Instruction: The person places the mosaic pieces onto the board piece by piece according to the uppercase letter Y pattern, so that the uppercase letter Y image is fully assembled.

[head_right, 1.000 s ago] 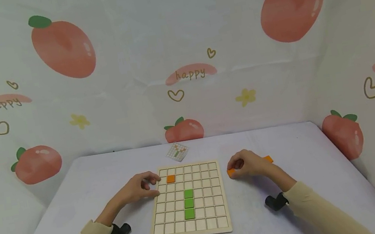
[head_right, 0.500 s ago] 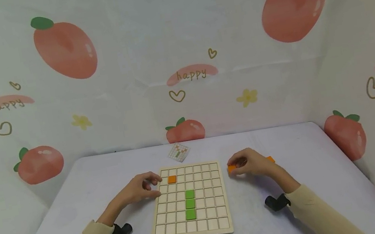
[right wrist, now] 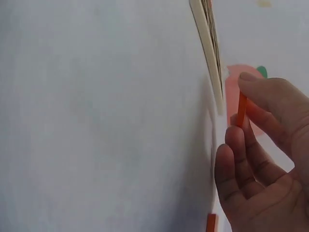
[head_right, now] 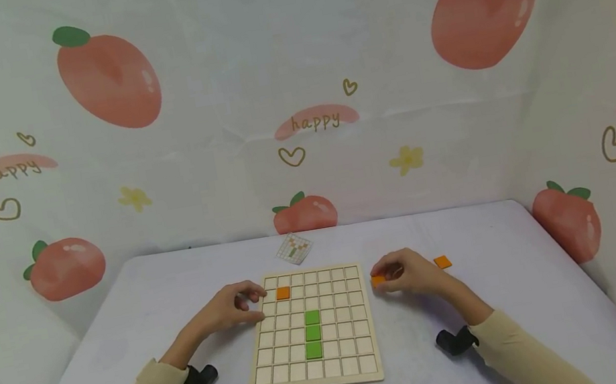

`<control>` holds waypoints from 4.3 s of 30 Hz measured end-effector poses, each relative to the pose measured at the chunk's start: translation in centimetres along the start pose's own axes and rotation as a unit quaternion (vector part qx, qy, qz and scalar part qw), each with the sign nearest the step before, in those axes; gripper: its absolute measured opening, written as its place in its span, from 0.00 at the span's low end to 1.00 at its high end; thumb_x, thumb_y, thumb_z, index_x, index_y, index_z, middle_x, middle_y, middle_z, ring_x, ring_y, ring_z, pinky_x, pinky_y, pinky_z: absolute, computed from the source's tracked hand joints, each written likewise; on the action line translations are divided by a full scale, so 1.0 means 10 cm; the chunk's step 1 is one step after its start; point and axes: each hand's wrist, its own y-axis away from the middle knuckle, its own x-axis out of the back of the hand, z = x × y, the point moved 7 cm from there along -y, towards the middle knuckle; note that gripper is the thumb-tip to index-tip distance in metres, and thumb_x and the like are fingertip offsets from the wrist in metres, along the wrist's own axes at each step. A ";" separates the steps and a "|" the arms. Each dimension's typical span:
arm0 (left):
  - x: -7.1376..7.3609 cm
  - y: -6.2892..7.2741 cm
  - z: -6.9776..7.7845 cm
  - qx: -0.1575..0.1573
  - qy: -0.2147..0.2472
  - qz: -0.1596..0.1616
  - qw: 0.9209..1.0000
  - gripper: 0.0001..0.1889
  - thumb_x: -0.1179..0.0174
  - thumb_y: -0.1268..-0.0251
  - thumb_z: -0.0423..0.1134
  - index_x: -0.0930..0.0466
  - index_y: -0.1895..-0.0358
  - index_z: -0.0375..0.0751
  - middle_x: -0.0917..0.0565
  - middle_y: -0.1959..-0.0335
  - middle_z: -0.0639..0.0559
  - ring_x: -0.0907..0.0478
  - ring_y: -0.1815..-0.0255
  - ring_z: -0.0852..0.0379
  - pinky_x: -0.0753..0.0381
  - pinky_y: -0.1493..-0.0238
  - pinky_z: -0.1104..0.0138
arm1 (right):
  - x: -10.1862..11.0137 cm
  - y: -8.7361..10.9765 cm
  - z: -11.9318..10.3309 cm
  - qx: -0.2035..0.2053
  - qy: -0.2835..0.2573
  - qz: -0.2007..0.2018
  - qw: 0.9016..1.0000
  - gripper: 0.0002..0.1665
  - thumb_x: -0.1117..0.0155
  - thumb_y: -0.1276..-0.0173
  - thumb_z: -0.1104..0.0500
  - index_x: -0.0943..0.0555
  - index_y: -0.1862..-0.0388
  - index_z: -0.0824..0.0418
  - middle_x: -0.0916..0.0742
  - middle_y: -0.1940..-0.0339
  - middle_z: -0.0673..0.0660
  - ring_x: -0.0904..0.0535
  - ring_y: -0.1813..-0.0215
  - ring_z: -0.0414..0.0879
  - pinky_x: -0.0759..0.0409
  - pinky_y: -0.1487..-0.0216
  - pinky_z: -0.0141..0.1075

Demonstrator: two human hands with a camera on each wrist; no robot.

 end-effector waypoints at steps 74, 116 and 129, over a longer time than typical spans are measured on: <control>0.01 -0.02 -0.01 0.002 0.004 -0.008 1.000 0.20 0.23 0.45 0.37 0.17 0.49 0.40 0.22 0.61 0.51 0.28 0.65 0.54 0.27 0.62 0.62 | -1.15 -0.97 -0.66 0.041 -0.008 -0.074 0.996 0.13 0.23 0.38 0.64 0.12 0.55 0.64 0.12 0.58 0.51 0.19 0.62 0.43 0.21 0.57 0.35; 0.01 -0.01 0.01 0.009 -0.011 -0.006 1.000 0.20 0.22 0.45 0.37 0.16 0.49 0.41 0.23 0.62 0.53 0.28 0.66 0.55 0.28 0.63 0.63 | -1.24 -1.01 -0.67 0.002 0.030 -0.060 0.998 0.12 0.21 0.41 0.63 0.12 0.59 0.62 0.14 0.65 0.49 0.25 0.66 0.40 0.25 0.62 0.34; 0.01 -0.01 0.01 0.000 -0.005 -0.010 1.000 0.20 0.23 0.45 0.37 0.17 0.49 0.40 0.22 0.62 0.53 0.28 0.65 0.55 0.27 0.63 0.63 | -1.25 -1.01 -0.65 -0.004 0.028 -0.058 0.998 0.12 0.20 0.41 0.62 0.12 0.59 0.62 0.14 0.64 0.49 0.25 0.66 0.40 0.24 0.62 0.34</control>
